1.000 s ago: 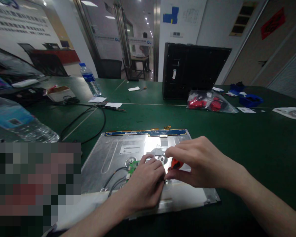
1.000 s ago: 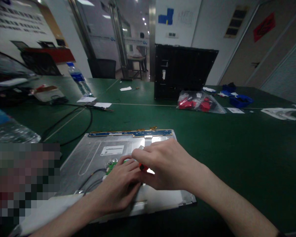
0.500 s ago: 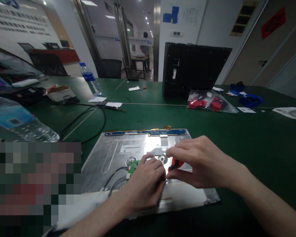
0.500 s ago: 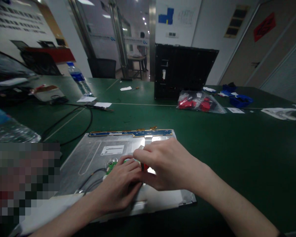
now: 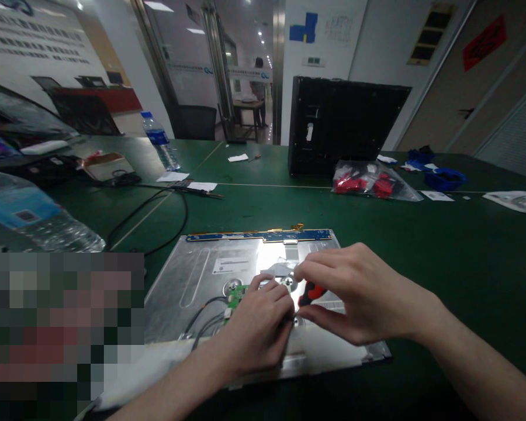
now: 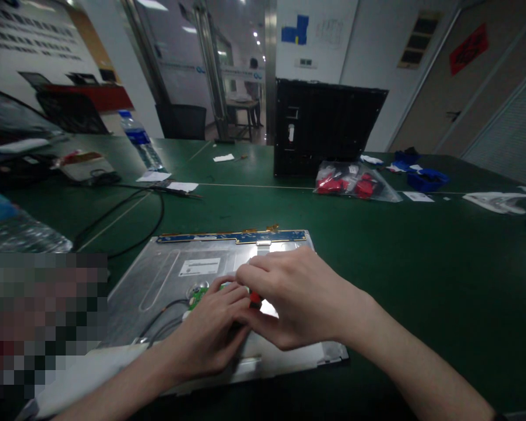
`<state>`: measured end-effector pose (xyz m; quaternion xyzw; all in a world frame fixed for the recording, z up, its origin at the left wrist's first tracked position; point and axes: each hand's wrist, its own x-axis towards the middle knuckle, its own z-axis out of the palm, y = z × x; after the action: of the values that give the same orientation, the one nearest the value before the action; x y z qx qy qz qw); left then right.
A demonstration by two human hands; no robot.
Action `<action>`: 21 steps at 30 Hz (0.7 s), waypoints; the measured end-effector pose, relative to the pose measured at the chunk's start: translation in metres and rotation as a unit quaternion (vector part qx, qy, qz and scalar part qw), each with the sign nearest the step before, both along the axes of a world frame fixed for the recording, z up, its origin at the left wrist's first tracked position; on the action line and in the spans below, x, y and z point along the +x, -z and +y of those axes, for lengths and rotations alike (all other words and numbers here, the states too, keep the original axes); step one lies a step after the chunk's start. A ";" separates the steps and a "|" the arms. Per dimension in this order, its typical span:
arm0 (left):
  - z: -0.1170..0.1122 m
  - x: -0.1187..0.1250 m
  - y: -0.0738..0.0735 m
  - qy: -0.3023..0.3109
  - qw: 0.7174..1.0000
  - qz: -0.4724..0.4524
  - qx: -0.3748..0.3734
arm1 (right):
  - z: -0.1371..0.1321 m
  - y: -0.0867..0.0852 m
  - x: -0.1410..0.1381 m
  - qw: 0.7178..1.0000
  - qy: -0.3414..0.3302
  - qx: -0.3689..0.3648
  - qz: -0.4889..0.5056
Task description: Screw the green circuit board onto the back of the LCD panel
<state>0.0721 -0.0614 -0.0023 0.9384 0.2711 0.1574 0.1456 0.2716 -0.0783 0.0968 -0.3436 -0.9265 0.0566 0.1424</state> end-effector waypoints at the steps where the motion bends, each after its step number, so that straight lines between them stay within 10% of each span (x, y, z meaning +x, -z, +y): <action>1: 0.000 0.000 0.000 0.000 1.000 0.000 -0.003 | -0.001 -0.001 0.000 1.000 -0.003 -0.015 0.000; 21: 0.000 0.000 0.001 -0.005 1.000 -0.001 -0.006 | 0.000 0.003 -0.004 1.000 0.014 0.012 -0.007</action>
<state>0.0726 -0.0610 -0.0034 0.9359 0.2766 0.1578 0.1509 0.2680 -0.0787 0.0943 -0.3552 -0.9232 0.0413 0.1409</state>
